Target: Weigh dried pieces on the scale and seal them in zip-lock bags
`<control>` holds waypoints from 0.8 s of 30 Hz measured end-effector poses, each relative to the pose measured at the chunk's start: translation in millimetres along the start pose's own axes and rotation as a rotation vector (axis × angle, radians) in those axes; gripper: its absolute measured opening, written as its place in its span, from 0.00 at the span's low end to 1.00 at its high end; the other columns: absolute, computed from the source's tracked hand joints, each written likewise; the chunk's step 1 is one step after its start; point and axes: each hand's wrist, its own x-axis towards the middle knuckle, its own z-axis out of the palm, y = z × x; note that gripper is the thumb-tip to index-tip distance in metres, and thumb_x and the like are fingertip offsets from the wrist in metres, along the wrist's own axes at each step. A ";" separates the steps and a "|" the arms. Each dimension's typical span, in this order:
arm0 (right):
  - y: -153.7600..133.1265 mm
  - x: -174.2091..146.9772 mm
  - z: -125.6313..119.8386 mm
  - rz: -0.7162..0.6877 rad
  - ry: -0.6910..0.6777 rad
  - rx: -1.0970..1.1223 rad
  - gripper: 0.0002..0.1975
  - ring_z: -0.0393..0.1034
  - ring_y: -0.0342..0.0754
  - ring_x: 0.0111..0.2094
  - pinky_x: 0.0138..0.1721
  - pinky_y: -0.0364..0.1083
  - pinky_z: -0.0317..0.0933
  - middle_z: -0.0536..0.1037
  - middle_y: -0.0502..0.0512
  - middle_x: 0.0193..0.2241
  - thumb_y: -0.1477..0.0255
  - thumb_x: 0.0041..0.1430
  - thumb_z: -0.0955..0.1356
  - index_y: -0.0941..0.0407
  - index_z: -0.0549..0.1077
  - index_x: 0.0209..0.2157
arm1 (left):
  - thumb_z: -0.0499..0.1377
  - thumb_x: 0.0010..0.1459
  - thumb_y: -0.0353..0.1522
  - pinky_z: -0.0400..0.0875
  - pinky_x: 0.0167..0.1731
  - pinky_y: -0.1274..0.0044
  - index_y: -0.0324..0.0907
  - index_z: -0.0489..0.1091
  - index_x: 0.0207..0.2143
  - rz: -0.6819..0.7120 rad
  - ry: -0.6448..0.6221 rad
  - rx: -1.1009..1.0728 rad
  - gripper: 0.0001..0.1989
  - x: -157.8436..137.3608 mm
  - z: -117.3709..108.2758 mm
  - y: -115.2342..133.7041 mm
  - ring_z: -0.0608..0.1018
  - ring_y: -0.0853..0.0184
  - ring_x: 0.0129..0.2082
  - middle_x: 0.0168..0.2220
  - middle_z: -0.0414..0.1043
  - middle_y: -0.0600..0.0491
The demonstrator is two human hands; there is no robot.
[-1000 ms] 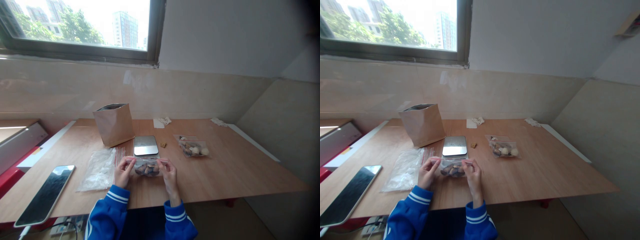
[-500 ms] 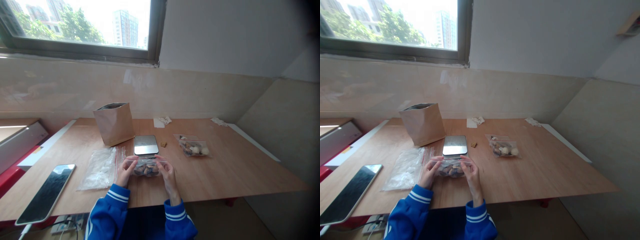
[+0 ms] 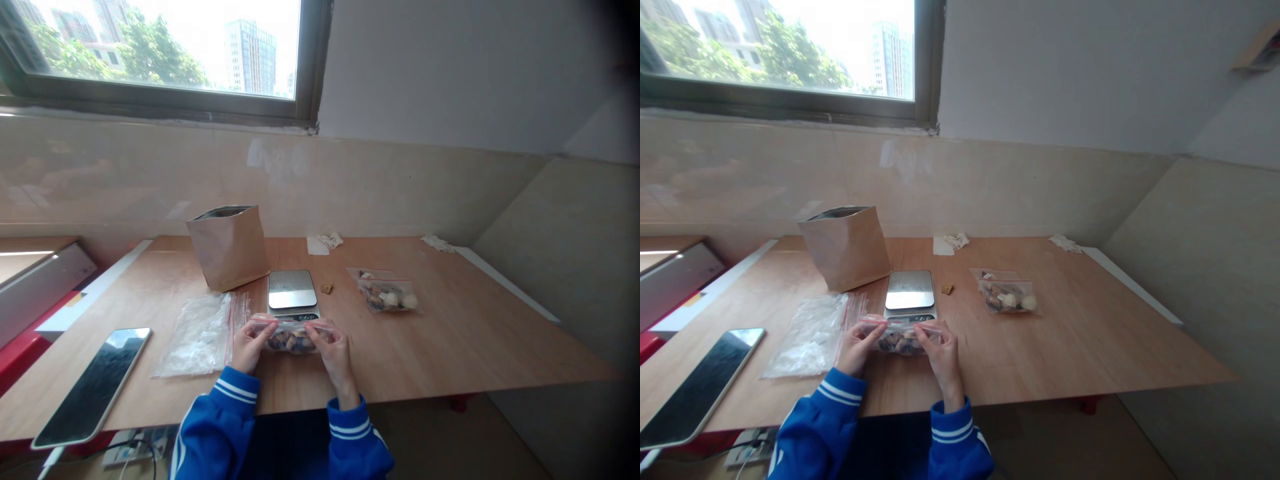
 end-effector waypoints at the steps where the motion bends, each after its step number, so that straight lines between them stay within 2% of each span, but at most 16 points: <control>1: -0.9 -0.1 0.8 -0.006 0.003 -0.008 0.07 0.72 0.49 0.36 0.41 0.47 0.66 0.78 0.55 0.31 0.67 0.53 0.70 0.57 0.78 0.30 | 0.67 0.45 0.36 0.71 0.40 0.75 0.39 0.76 0.25 0.006 0.011 0.007 0.09 0.4 0.1 0.0 0.76 0.65 0.37 0.32 0.75 0.50; 5: -3.7 -0.4 3.3 0.002 0.001 -0.004 0.08 0.72 0.49 0.36 0.41 0.47 0.66 0.77 0.55 0.31 0.67 0.53 0.69 0.57 0.78 0.29 | 0.67 0.44 0.37 0.72 0.40 0.73 0.39 0.76 0.27 -0.069 0.033 -0.001 0.11 0.7 0.4 0.6 0.77 0.63 0.37 0.33 0.76 0.49; 9: -11.0 -1.0 1.2 0.046 -0.067 0.080 0.09 0.72 0.51 0.41 0.47 0.51 0.65 0.78 0.57 0.36 0.66 0.54 0.69 0.57 0.78 0.33 | 0.66 0.45 0.39 0.73 0.42 0.70 0.38 0.77 0.33 -0.187 -0.043 -0.060 0.15 -1.4 2.1 5.4 0.78 0.61 0.38 0.35 0.78 0.47; 13: -17.7 -2.9 -1.3 0.073 -0.140 0.110 0.12 0.71 0.52 0.44 0.51 0.54 0.63 0.78 0.57 0.39 0.64 0.56 0.67 0.55 0.78 0.37 | 0.68 0.42 0.39 0.73 0.42 0.70 0.38 0.77 0.31 -0.180 -0.070 -0.019 0.15 -3.9 4.7 9.5 0.79 0.60 0.38 0.34 0.79 0.47; 17: -12.6 -3.5 1.3 0.080 -0.158 0.122 0.11 0.72 0.52 0.42 0.48 0.52 0.65 0.78 0.57 0.38 0.64 0.54 0.69 0.56 0.78 0.36 | 0.68 0.42 0.39 0.74 0.40 0.70 0.38 0.76 0.31 -0.179 -0.046 -0.012 0.15 -4.7 4.8 8.0 0.79 0.61 0.35 0.32 0.79 0.48; 21: -4.3 -2.3 4.7 0.027 -0.099 0.078 0.08 0.72 0.50 0.38 0.43 0.49 0.67 0.77 0.55 0.33 0.66 0.51 0.71 0.56 0.78 0.29 | 0.67 0.43 0.38 0.74 0.39 0.71 0.38 0.76 0.29 -0.139 -0.084 -0.001 0.14 -4.4 4.6 9.9 0.79 0.62 0.34 0.32 0.78 0.48; 24: -3.4 -2.2 5.6 -0.007 -0.057 0.042 0.07 0.72 0.49 0.36 0.40 0.48 0.67 0.76 0.54 0.31 0.67 0.52 0.70 0.56 0.78 0.28 | 0.67 0.44 0.38 0.73 0.38 0.72 0.37 0.76 0.27 -0.091 -0.090 0.044 0.12 -4.5 5.5 13.6 0.78 0.62 0.35 0.31 0.76 0.48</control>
